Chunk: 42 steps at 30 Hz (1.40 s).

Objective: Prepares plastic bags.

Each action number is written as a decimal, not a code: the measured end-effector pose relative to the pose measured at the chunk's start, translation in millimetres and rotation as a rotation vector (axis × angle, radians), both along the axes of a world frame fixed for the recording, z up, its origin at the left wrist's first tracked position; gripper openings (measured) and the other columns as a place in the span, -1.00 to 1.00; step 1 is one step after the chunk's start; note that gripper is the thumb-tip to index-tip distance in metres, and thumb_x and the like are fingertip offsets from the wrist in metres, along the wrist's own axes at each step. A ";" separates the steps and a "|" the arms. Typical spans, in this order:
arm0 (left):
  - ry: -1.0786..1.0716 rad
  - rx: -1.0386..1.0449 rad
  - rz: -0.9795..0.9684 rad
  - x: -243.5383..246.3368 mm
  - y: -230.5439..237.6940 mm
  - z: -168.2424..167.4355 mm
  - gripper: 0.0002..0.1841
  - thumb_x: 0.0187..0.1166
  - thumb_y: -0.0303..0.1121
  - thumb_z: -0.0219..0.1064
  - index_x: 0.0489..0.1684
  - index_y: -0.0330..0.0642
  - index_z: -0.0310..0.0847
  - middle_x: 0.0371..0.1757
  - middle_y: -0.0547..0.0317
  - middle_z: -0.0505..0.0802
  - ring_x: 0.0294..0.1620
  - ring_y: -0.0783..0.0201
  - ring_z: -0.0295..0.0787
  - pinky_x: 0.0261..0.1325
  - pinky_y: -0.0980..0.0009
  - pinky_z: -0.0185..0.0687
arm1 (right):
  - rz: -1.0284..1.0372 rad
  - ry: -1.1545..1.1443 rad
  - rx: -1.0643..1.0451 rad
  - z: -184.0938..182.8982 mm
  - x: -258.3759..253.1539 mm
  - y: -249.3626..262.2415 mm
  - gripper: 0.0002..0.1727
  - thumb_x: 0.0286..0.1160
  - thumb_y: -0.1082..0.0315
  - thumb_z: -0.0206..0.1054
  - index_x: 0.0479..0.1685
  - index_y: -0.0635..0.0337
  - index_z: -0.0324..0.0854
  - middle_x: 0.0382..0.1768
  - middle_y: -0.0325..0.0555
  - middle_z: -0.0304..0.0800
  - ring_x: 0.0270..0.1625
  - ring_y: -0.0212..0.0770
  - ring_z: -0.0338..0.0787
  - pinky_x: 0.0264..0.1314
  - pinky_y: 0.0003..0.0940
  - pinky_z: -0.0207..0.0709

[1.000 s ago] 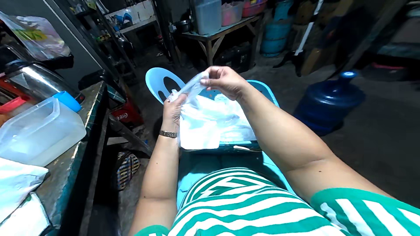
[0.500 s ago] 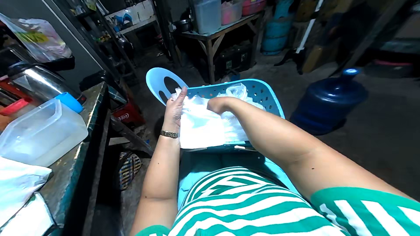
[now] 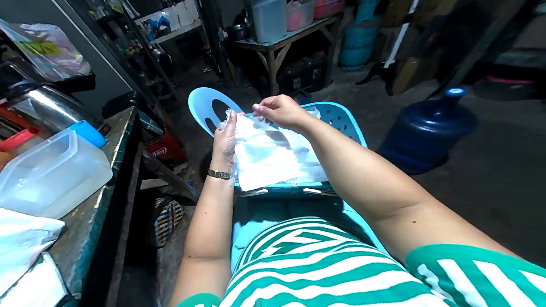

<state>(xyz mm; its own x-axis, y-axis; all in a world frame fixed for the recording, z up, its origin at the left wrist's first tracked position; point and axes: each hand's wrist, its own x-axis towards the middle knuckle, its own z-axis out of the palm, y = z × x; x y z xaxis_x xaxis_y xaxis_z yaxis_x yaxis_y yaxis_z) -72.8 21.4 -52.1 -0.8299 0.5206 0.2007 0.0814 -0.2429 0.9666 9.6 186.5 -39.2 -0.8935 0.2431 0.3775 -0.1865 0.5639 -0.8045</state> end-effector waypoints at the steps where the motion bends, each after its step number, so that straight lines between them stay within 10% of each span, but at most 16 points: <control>1: 0.017 0.003 -0.005 0.0 -0.5 -0.2 -0.63 0.85 -0.15 0.07 0.17 -0.24 0.68 -0.19 0.17 0.88 -0.19 0.40 0.85 -0.05 0.44 0.81 | 0.034 0.004 0.017 -2.0 -1.2 -1.5 -0.66 0.74 0.14 0.29 -0.03 0.28 0.77 -0.23 -0.09 0.82 -0.24 -0.30 0.74 -0.03 -0.23 0.62; 6: 0.069 0.013 -0.067 1.4 -5.2 -2.2 -0.74 0.60 -0.58 0.33 0.21 -0.35 0.63 -0.11 0.15 0.86 -0.17 0.42 0.82 -0.04 0.47 0.78 | 0.040 -0.028 0.143 -1.3 -1.0 -6.8 -0.81 0.57 0.31 0.45 -0.19 0.31 0.79 -0.31 -0.05 0.79 -0.25 -0.23 0.69 -0.03 -0.12 0.55; 12: 0.038 0.026 -0.078 8.3 -7.9 2.7 -0.89 0.64 -0.48 0.33 0.00 -0.24 0.65 -0.29 0.24 0.88 -0.30 0.46 0.84 -0.13 0.48 0.82 | -0.020 -0.011 0.089 2.4 0.4 -7.2 -0.79 0.69 0.32 0.33 -0.10 0.29 0.78 -0.25 -0.05 0.82 -0.22 -0.26 0.74 0.04 -0.17 0.60; 20: 0.045 0.299 -0.430 0.6 -19.7 -8.0 -0.85 0.34 -0.50 0.38 -0.20 -0.06 0.74 -0.27 0.26 0.92 -0.21 0.45 0.86 -0.03 0.46 0.81 | 0.143 0.149 -0.906 13.7 7.5 -16.5 -0.78 0.88 0.36 -0.04 -0.16 0.13 0.47 -0.49 -0.29 0.67 -0.46 -0.41 0.73 -0.28 -0.46 0.72; 23: 0.051 0.403 -0.496 -7.7 -18.2 -11.1 -0.85 0.50 -0.42 0.29 -0.34 0.10 0.75 -0.32 0.40 0.88 -0.24 0.55 0.81 -0.07 0.54 0.76 | 0.238 -0.052 -0.719 14.3 15.8 -16.2 -0.66 0.89 0.20 0.00 -0.17 0.17 0.60 -0.44 -0.27 0.74 -0.38 -0.41 0.76 -0.23 -0.45 0.71; 27: -0.025 0.382 -0.441 -6.3 -18.0 -7.2 -0.70 0.68 -0.38 0.04 -0.40 0.10 0.67 -0.42 0.43 0.81 -0.31 0.56 0.76 -0.13 0.55 0.73 | 0.486 -0.074 -0.483 10.7 19.9 -11.7 -0.82 0.57 0.50 0.25 -0.38 0.11 0.67 -0.48 -0.39 0.79 -0.40 -0.52 0.76 -0.23 -0.52 0.71; 31: 0.030 0.284 -0.491 -0.1 -26.1 -7.3 -0.76 0.41 -0.17 0.56 -0.08 -0.02 0.77 -0.16 0.32 0.94 -0.12 0.51 0.87 0.01 0.52 0.80 | 0.446 0.139 -0.840 10.9 16.8 -10.4 -0.74 0.86 0.38 -0.08 -0.17 -0.02 0.50 -0.38 -0.40 0.77 -0.30 -0.50 0.77 -0.15 -0.56 0.68; 34: 0.072 0.278 -0.479 3.2 -28.6 -6.5 -0.87 0.48 -0.44 0.33 -0.26 0.04 0.79 -0.27 0.38 0.93 -0.23 0.57 0.85 -0.07 0.58 0.79 | 0.384 0.079 -0.978 14.2 16.6 -20.5 -0.65 0.94 0.21 -0.17 -0.10 0.06 0.52 -0.43 -0.28 0.76 -0.36 -0.41 0.81 -0.20 -0.47 0.75; 38: -0.032 0.487 -0.543 -6.2 -25.6 -10.0 -0.56 0.85 -0.23 -0.13 -0.19 0.04 0.78 -0.17 0.30 0.94 -0.06 0.47 0.87 0.11 0.47 0.78 | 0.393 -0.103 -0.633 14.1 23.0 -21.8 -0.59 0.91 0.14 -0.07 -0.21 0.10 0.63 -0.44 -0.37 0.76 -0.37 -0.53 0.75 -0.24 -0.54 0.67; 42: -0.181 0.520 -0.623 -2.7 -24.8 -2.3 -0.42 0.89 -0.16 -0.30 -0.29 0.00 0.76 -0.29 0.29 0.92 -0.15 0.48 0.87 0.05 0.52 0.77 | 0.760 -0.027 -0.487 1.0 18.4 -8.1 -0.77 0.31 0.49 0.29 -0.59 -0.09 0.63 -0.58 -0.52 0.77 -0.49 -0.64 0.70 -0.36 -0.63 0.62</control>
<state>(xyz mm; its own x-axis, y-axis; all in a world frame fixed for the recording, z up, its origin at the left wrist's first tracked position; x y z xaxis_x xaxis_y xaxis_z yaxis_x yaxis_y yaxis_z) -75.5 -3.4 -54.4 -0.4627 0.7732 0.4337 -0.3622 -0.6113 0.7036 28.0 178.4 -38.2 -0.8855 -0.2890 0.3639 -0.3475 -0.1083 -0.9314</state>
